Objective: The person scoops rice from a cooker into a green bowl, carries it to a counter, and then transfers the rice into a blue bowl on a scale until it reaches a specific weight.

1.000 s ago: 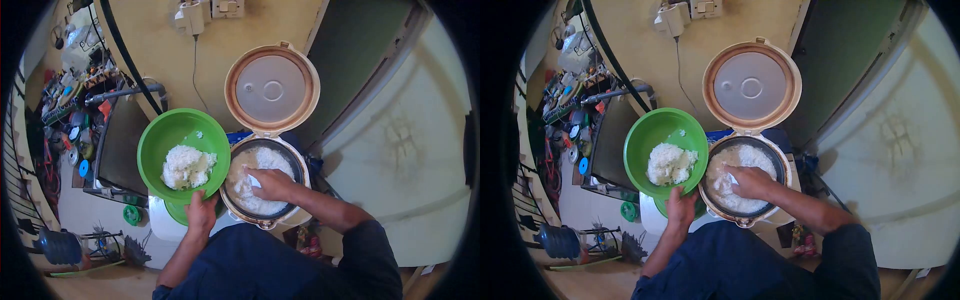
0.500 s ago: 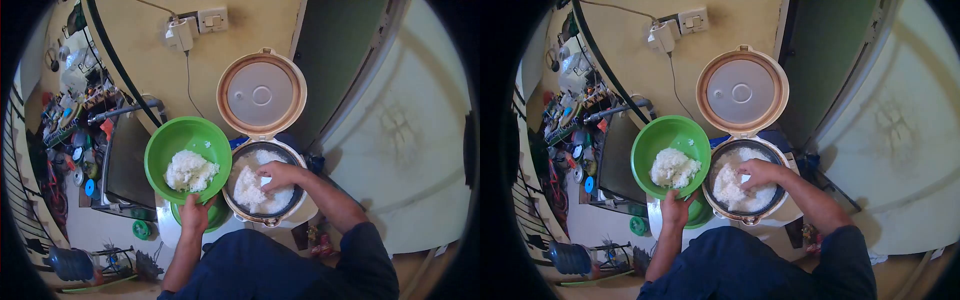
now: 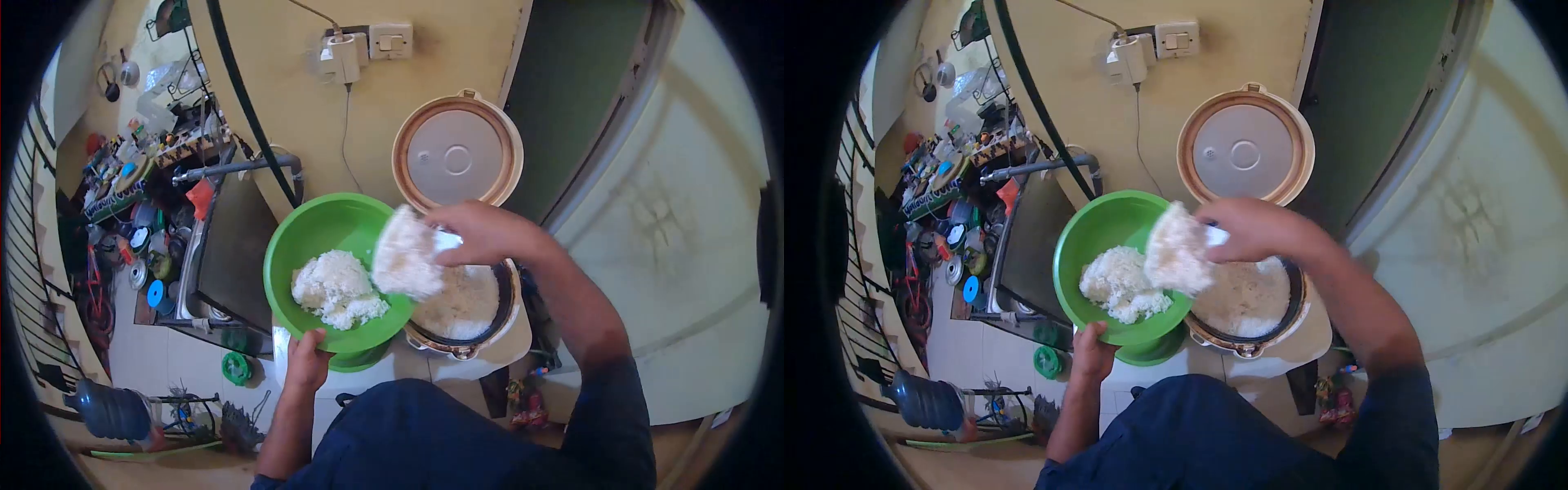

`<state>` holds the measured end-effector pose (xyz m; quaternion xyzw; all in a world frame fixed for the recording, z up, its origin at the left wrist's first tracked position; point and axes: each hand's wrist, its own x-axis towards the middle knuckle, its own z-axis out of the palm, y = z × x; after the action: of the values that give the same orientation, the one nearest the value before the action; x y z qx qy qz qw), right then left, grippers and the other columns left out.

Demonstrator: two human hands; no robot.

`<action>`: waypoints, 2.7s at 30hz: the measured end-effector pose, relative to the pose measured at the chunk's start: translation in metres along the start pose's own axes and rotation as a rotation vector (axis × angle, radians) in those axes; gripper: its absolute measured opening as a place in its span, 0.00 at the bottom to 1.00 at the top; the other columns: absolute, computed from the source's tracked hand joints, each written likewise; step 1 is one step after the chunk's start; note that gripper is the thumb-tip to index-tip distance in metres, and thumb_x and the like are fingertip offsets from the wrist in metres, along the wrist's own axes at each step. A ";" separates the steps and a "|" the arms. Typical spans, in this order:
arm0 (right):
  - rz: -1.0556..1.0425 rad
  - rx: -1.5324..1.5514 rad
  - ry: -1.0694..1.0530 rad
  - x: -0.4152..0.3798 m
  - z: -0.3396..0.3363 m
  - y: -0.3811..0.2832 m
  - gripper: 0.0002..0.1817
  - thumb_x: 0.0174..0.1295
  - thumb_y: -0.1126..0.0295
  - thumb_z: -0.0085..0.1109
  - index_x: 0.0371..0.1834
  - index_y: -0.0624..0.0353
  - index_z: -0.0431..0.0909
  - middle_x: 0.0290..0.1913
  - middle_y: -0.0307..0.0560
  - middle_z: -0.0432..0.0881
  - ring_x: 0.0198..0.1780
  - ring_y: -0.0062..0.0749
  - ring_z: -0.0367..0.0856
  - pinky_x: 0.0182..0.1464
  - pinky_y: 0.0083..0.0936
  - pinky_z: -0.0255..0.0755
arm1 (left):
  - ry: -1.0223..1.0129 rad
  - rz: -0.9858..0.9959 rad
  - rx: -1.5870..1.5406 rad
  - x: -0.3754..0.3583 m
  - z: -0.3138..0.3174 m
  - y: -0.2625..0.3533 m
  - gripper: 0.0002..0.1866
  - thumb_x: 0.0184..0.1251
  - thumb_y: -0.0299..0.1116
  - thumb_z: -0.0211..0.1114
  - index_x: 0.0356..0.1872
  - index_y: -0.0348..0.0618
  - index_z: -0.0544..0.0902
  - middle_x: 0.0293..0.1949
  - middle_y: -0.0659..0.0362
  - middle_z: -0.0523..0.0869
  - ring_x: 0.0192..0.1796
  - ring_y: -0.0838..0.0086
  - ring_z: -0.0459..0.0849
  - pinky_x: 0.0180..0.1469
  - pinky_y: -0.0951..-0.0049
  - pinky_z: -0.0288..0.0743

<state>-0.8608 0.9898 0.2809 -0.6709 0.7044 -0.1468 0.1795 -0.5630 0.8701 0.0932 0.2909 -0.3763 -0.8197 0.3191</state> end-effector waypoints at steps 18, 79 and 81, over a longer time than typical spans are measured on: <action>0.025 -0.142 0.390 0.085 0.028 -0.099 0.31 0.57 0.57 0.61 0.65 0.54 0.71 0.49 0.61 0.81 0.52 0.54 0.79 0.55 0.45 0.72 | -0.018 -0.047 -0.191 -0.035 -0.067 -0.002 0.31 0.57 0.34 0.52 0.65 0.37 0.66 0.61 0.50 0.75 0.62 0.56 0.76 0.62 0.50 0.70; -0.952 -0.376 0.025 0.330 0.355 -0.409 0.03 0.45 0.70 0.58 0.22 0.56 0.76 0.20 0.46 0.79 0.26 0.38 0.82 0.29 0.33 0.73 | 0.438 0.273 -0.330 -0.121 -0.349 0.115 0.26 0.62 0.25 0.55 0.63 0.36 0.67 0.55 0.55 0.77 0.56 0.66 0.79 0.60 0.64 0.75; -0.984 -0.338 0.010 0.364 0.377 -0.446 0.04 0.46 0.70 0.58 0.22 0.57 0.76 0.20 0.46 0.79 0.26 0.38 0.82 0.30 0.33 0.74 | 0.471 0.195 -0.294 -0.130 -0.400 0.134 0.26 0.61 0.24 0.54 0.62 0.36 0.67 0.55 0.54 0.78 0.57 0.64 0.78 0.61 0.62 0.74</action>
<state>-0.3061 0.6139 0.1241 -0.9416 0.3201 -0.1013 -0.0250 -0.1538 0.7246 0.0127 0.3864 -0.1953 -0.7407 0.5137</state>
